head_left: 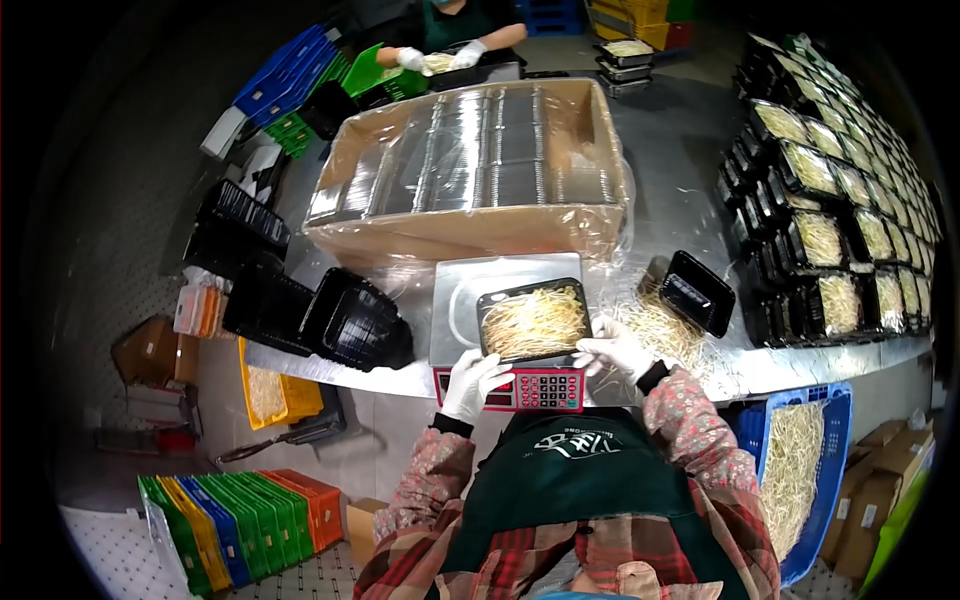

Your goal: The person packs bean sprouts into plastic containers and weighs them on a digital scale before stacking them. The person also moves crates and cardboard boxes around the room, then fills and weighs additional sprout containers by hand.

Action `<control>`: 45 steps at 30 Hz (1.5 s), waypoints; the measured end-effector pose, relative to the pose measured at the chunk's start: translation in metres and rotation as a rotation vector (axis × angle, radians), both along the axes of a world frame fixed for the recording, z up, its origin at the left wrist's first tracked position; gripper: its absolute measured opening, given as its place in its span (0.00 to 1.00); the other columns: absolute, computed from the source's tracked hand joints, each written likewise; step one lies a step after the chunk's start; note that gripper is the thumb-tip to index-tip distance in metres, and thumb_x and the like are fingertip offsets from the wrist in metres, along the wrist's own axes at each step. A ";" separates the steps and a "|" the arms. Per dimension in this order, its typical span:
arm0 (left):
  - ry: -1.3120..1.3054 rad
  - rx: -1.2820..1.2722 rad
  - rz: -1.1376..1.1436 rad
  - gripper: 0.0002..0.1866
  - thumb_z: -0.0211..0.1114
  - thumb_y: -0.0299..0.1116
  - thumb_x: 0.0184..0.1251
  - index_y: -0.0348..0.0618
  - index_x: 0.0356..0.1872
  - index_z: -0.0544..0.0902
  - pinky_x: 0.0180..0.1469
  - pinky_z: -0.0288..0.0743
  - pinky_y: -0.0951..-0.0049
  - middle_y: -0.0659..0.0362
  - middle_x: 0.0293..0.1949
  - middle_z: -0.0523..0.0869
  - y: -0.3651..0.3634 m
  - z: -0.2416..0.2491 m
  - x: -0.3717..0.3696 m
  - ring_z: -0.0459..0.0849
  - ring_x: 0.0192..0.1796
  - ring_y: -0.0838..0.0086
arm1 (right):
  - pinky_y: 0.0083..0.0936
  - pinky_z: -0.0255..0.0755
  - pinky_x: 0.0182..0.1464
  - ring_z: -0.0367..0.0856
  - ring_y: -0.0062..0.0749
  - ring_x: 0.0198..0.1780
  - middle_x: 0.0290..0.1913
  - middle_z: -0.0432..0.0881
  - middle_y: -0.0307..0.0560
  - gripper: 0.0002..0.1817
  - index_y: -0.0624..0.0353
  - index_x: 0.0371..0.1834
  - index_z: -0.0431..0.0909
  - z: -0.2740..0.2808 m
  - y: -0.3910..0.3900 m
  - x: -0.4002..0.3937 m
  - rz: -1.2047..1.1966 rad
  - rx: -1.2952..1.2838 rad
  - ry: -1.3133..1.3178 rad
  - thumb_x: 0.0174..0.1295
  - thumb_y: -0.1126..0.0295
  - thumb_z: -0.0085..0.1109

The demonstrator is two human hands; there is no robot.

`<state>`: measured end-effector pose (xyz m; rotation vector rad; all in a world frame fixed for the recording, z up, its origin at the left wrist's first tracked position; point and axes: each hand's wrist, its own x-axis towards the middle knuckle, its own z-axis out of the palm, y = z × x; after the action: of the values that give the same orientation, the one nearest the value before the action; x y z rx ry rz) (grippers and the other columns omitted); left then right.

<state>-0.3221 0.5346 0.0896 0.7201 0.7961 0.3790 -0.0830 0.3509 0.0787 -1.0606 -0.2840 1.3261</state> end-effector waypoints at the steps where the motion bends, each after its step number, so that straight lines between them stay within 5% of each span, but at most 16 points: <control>1: -0.085 -0.046 0.049 0.06 0.62 0.24 0.67 0.38 0.43 0.77 0.52 0.82 0.52 0.51 0.42 0.84 -0.007 -0.004 0.000 0.85 0.44 0.59 | 0.26 0.80 0.19 0.88 0.40 0.28 0.30 0.84 0.53 0.15 0.54 0.36 0.63 -0.005 0.001 -0.004 -0.055 0.010 0.097 0.61 0.77 0.64; 3: -0.099 0.109 0.078 0.03 0.59 0.23 0.69 0.38 0.40 0.78 0.55 0.81 0.54 0.52 0.38 0.84 -0.017 -0.010 0.009 0.85 0.43 0.61 | 0.26 0.80 0.19 0.87 0.39 0.26 0.27 0.83 0.53 0.15 0.54 0.36 0.63 -0.017 -0.001 -0.007 -0.173 0.077 0.053 0.60 0.79 0.63; 7: -0.159 0.194 0.086 0.06 0.60 0.21 0.64 0.42 0.36 0.71 0.40 0.86 0.60 0.54 0.34 0.80 -0.025 0.012 0.037 0.84 0.33 0.64 | 0.28 0.77 0.15 0.82 0.36 0.18 0.22 0.80 0.53 0.15 0.55 0.36 0.64 -0.004 -0.015 -0.009 -0.338 0.229 0.120 0.58 0.79 0.64; 10: -0.139 0.313 -0.020 0.06 0.61 0.22 0.58 0.42 0.33 0.73 0.34 0.85 0.65 0.55 0.35 0.82 -0.018 0.034 0.064 0.85 0.34 0.64 | 0.24 0.76 0.20 0.80 0.30 0.20 0.26 0.82 0.49 0.15 0.54 0.34 0.65 0.042 -0.051 0.011 -0.126 -0.001 -0.179 0.61 0.71 0.67; 12: -0.083 0.837 -0.319 0.06 0.61 0.22 0.56 0.41 0.33 0.73 0.30 0.85 0.66 0.54 0.35 0.81 -0.006 0.033 0.080 0.85 0.33 0.65 | 0.20 0.73 0.30 0.77 0.21 0.28 0.29 0.80 0.40 0.15 0.55 0.36 0.69 0.055 -0.076 0.036 -0.146 -0.040 -0.611 0.61 0.66 0.69; 13: -0.218 0.338 -0.318 0.07 0.60 0.21 0.55 0.40 0.33 0.73 0.29 0.85 0.67 0.55 0.34 0.80 -0.011 0.047 0.090 0.85 0.32 0.65 | 0.18 0.71 0.35 0.74 0.17 0.32 0.30 0.78 0.35 0.15 0.56 0.39 0.71 0.064 -0.088 0.048 -0.268 -0.019 -0.925 0.61 0.64 0.70; 15: -0.182 0.305 -0.442 0.10 0.61 0.17 0.54 0.42 0.35 0.73 0.28 0.83 0.73 0.56 0.34 0.80 -0.042 0.076 0.120 0.83 0.30 0.69 | 0.19 0.67 0.36 0.69 0.17 0.34 0.30 0.71 0.32 0.16 0.57 0.44 0.76 0.095 -0.105 0.057 -0.238 0.116 -0.734 0.59 0.63 0.70; 17: -0.242 0.303 -0.476 0.12 0.63 0.17 0.58 0.40 0.42 0.75 0.34 0.83 0.74 0.57 0.38 0.81 -0.061 0.063 0.150 0.84 0.37 0.70 | 0.20 0.67 0.37 0.69 0.17 0.34 0.29 0.71 0.32 0.15 0.58 0.44 0.76 0.120 -0.122 0.064 -0.158 -0.088 -0.989 0.58 0.66 0.69; 19: -0.380 0.245 -0.497 0.28 0.64 0.24 0.67 0.38 0.67 0.66 0.53 0.80 0.67 0.55 0.51 0.78 -0.087 0.092 0.169 0.81 0.52 0.67 | 0.18 0.70 0.37 0.73 0.15 0.33 0.28 0.75 0.33 0.13 0.59 0.41 0.77 0.104 -0.138 0.092 -0.534 0.104 -0.816 0.57 0.70 0.68; 21: -0.462 0.323 -0.472 0.30 0.62 0.27 0.70 0.37 0.70 0.61 0.58 0.78 0.63 0.51 0.57 0.76 -0.098 0.106 0.179 0.80 0.56 0.63 | 0.16 0.72 0.36 0.76 0.17 0.31 0.32 0.78 0.35 0.11 0.58 0.41 0.76 0.118 -0.168 0.131 -0.924 0.055 -0.832 0.56 0.74 0.67; 24: -0.433 0.378 -0.501 0.25 0.59 0.30 0.72 0.32 0.66 0.66 0.58 0.78 0.62 0.47 0.56 0.77 -0.095 0.097 0.181 0.81 0.55 0.61 | 0.22 0.72 0.44 0.75 0.22 0.39 0.35 0.77 0.40 0.15 0.57 0.45 0.72 0.115 -0.206 0.217 -1.580 0.080 -0.814 0.56 0.74 0.65; 28: -0.326 0.384 -0.417 0.19 0.58 0.27 0.73 0.30 0.60 0.71 0.53 0.82 0.66 0.46 0.51 0.81 -0.085 0.077 0.177 0.85 0.49 0.61 | 0.28 0.71 0.16 0.71 0.27 0.15 0.21 0.74 0.41 0.13 0.58 0.31 0.71 0.088 -0.248 0.348 -1.844 -0.125 -0.604 0.55 0.69 0.68; 35: -0.101 0.709 -0.092 0.20 0.59 0.23 0.69 0.34 0.61 0.73 0.52 0.80 0.73 0.53 0.53 0.82 -0.014 0.046 0.120 0.83 0.51 0.70 | 0.33 0.68 0.14 0.67 0.31 0.11 0.15 0.68 0.40 0.20 0.56 0.19 0.69 0.092 -0.267 0.365 -1.706 -0.273 -0.384 0.56 0.60 0.71; 38: 0.114 1.027 0.178 0.22 0.61 0.23 0.69 0.31 0.62 0.71 0.60 0.69 0.77 0.55 0.53 0.80 0.026 0.055 0.071 0.77 0.55 0.77 | 0.23 0.59 0.11 0.61 0.21 0.10 0.15 0.63 0.31 0.24 0.50 0.30 0.63 0.107 -0.272 0.341 -1.771 -0.211 -0.386 0.58 0.51 0.71; 41: 0.289 0.995 0.393 0.24 0.62 0.24 0.69 0.31 0.64 0.70 0.62 0.70 0.73 0.50 0.60 0.78 0.065 0.042 0.008 0.78 0.57 0.72 | 0.16 0.62 0.15 0.63 0.13 0.16 0.24 0.71 0.33 0.14 0.57 0.50 0.72 0.117 -0.268 0.287 -1.767 0.075 -0.695 0.67 0.65 0.62; 45: 0.242 0.936 0.337 0.24 0.63 0.23 0.68 0.31 0.64 0.70 0.60 0.72 0.76 0.51 0.58 0.78 0.049 0.043 0.003 0.79 0.55 0.73 | 0.15 0.60 0.15 0.63 0.13 0.16 0.24 0.72 0.33 0.10 0.57 0.51 0.75 0.110 -0.237 0.196 -1.492 0.086 -0.854 0.69 0.69 0.56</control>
<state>-0.3190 0.5839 0.1326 1.5276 0.9652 1.0156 0.1129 0.1139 0.1892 -1.2577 -0.0910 -0.4929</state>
